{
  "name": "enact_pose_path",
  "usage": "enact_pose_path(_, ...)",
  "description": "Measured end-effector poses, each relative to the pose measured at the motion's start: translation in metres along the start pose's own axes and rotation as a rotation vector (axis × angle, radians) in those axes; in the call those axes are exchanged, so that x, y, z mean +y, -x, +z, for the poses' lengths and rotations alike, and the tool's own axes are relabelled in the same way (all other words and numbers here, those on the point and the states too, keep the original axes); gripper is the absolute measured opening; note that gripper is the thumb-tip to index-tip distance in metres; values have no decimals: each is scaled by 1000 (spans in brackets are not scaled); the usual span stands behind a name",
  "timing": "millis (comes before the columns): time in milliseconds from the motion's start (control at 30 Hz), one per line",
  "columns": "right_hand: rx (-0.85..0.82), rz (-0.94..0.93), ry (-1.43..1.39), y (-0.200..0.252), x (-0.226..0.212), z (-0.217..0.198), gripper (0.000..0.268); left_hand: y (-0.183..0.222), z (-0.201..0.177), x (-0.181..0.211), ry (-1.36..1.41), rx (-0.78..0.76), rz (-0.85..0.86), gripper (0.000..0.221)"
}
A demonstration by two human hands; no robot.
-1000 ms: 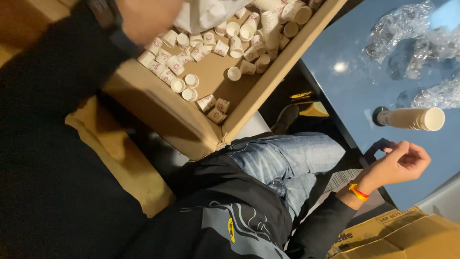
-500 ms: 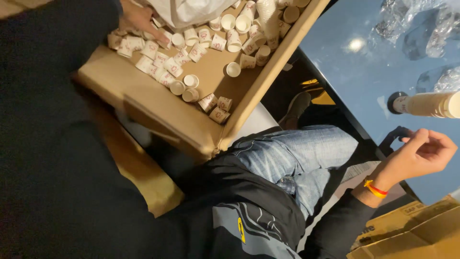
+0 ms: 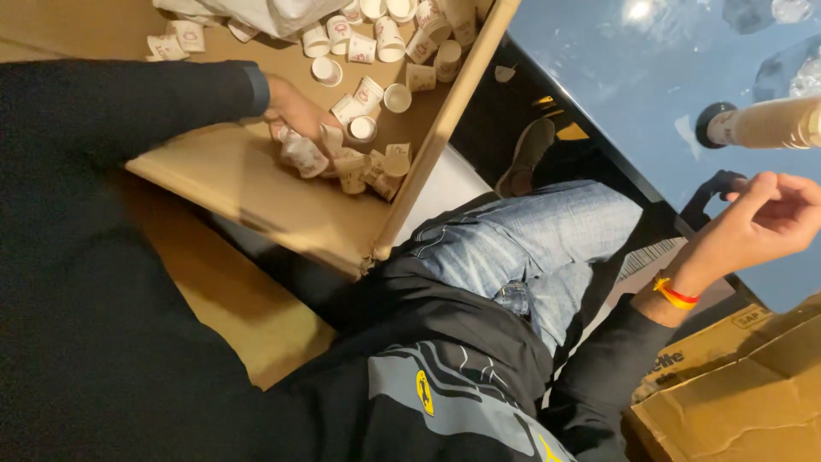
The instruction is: Sorting and stacking paper cups from large bags onto a workstation.
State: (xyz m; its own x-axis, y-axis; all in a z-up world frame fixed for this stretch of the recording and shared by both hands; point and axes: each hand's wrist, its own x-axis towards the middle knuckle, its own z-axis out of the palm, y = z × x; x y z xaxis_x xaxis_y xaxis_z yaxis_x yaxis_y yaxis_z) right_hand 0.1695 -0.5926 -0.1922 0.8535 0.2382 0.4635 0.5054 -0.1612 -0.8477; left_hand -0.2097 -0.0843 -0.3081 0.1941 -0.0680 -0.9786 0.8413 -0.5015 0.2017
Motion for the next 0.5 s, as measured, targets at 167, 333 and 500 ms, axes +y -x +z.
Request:
enact_pose_path(167, 24, 12, -77, 0, 6, -1, 10, 26, 3, 28, -48, -113, 112, 76)
enact_pose_path(333, -29, 15, -87, 5, -3, -1, 11, 88, -17, 69, -110, -44, 30, 79)
enact_pose_path(500, 47, 48, -175, 1, -14, 10, 13, 195, -51, 113, -158, 237, 189, 79)
